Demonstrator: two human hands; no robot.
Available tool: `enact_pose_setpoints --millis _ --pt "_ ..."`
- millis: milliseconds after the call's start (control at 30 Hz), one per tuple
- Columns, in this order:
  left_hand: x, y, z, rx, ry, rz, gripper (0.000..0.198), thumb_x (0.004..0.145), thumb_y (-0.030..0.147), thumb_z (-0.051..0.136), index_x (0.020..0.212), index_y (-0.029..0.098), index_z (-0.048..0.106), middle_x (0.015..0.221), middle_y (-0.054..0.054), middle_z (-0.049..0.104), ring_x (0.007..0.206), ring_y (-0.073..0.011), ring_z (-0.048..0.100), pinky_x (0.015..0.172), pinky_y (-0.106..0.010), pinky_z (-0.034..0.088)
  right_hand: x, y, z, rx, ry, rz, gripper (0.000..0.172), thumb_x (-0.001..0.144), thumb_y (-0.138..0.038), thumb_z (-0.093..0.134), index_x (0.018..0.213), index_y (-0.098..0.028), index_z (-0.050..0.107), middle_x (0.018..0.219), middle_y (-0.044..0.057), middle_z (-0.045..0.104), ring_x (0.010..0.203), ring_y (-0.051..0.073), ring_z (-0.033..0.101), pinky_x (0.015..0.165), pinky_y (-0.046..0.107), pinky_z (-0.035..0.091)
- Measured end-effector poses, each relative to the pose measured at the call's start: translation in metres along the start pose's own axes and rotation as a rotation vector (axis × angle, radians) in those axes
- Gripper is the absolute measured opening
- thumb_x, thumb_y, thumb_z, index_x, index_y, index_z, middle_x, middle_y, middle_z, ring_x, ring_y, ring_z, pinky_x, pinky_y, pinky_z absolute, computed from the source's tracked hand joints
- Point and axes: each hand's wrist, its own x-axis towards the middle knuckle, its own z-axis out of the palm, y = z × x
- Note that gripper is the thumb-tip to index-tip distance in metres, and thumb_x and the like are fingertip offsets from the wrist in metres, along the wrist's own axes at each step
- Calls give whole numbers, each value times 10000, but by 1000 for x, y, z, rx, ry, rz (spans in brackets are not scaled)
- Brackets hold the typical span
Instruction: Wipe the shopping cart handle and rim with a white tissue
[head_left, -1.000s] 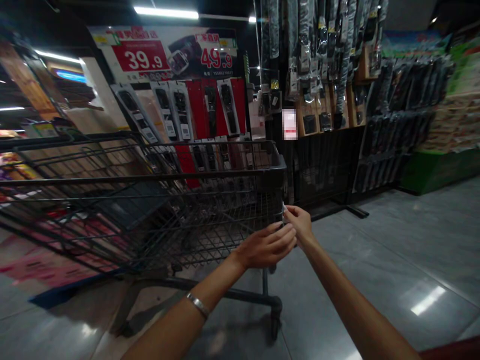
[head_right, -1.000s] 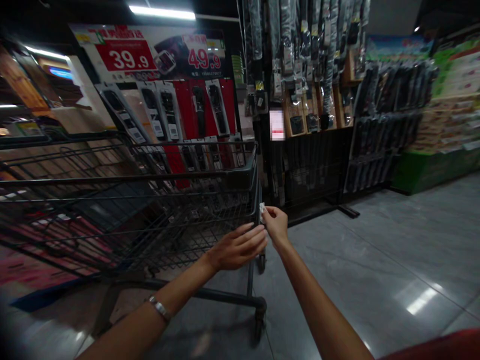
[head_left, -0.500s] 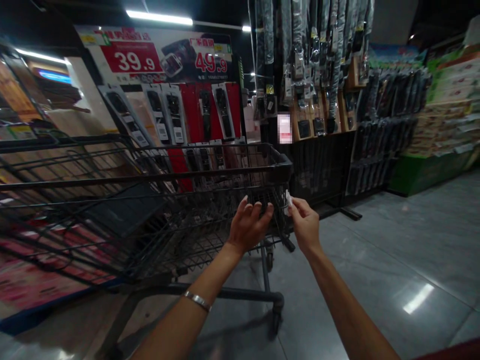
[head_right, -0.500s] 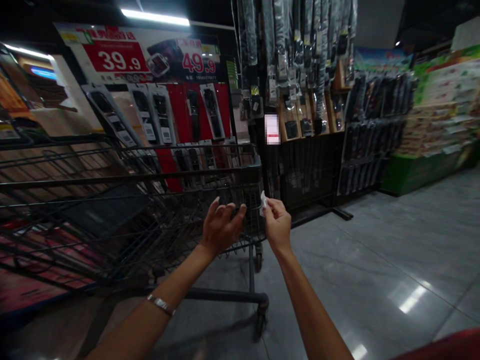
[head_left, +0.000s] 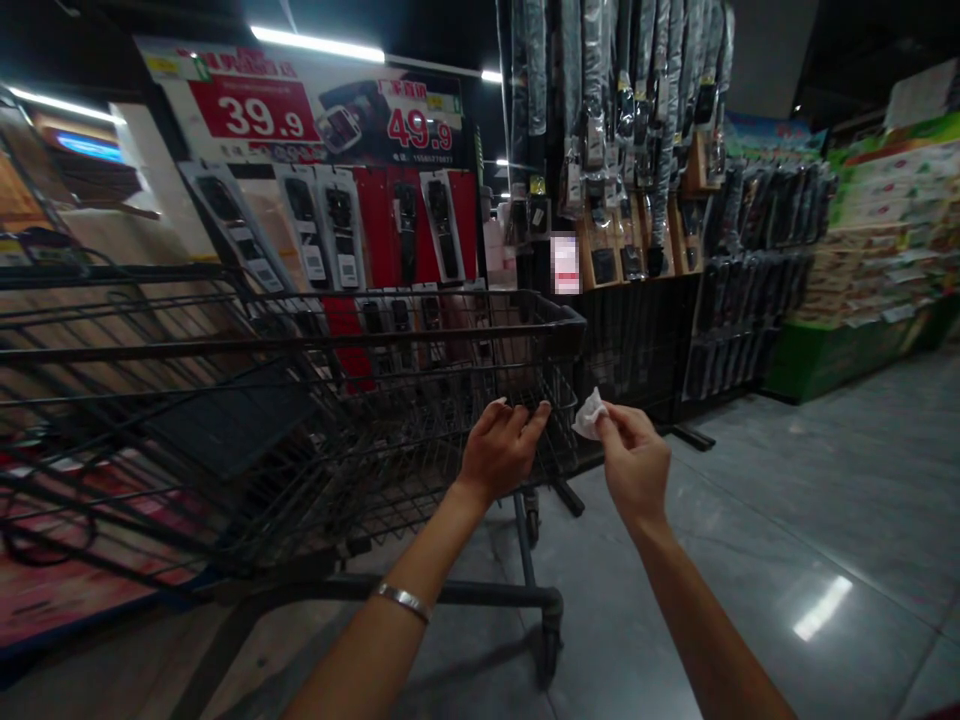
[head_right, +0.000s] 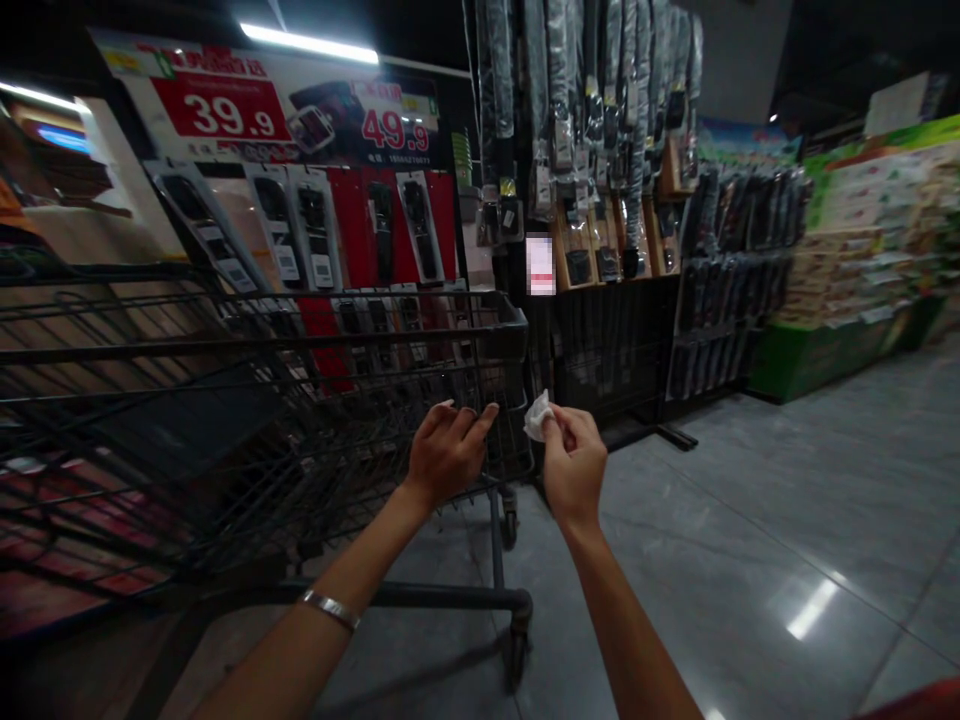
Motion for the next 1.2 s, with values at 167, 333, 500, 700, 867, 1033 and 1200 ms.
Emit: enact_pose_setpoints --millis 167,333,500,700,867,1033,1200 --pt "-11 -3 -4 7 200 3 390 812 171 560 1202 177 539 954 -46 609 904 -165 547 1026 -355 364 0 -30 21 -74 -41 -389 151 859 -175 538 925 -179 674 909 54 595 864 163 590 763 313 498" --pt "-25 -15 -17 126 304 -282 284 814 303 615 1062 164 592 1037 -125 556 1073 -266 486 1034 -486 331 -19 -11 38 -189 26 -563 129 820 -80 529 834 -180 608 892 52 532 861 168 561 765 324 502" --pt "-32 -19 -17 70 95 -228 267 877 321 524 1023 111 600 1012 -114 645 913 -240 549 886 -406 385 -34 13 37 -244 -61 -525 126 800 -65 522 782 -184 561 847 34 536 792 149 564 706 288 500" --pt "-32 -14 -3 21 154 -277 234 899 292 503 1017 118 606 981 -81 684 816 -202 563 752 -355 362 -22 -20 29 -264 112 -518 92 790 -97 549 766 -183 573 786 20 554 735 151 565 678 295 495" --pt "-29 -8 -1 3 205 -349 203 889 257 501 999 129 615 976 -72 688 809 -200 560 763 -362 350 -21 -33 51 -166 64 -608 136 864 -106 521 917 -187 617 913 56 603 871 170 593 779 329 504" --pt "-29 -7 -2 -11 185 -356 218 868 214 485 1022 128 613 992 -71 687 815 -203 557 762 -362 348 -32 -11 65 -171 -30 -599 153 866 -86 504 934 -178 604 944 68 588 896 177 576 798 335 499" --pt "-28 -7 -3 -11 176 -369 206 843 185 501 1006 131 615 994 -72 684 831 -210 556 775 -365 346 -37 -4 55 -186 -95 -605 151 871 -86 484 879 -185 598 913 54 573 861 161 574 773 298 485"
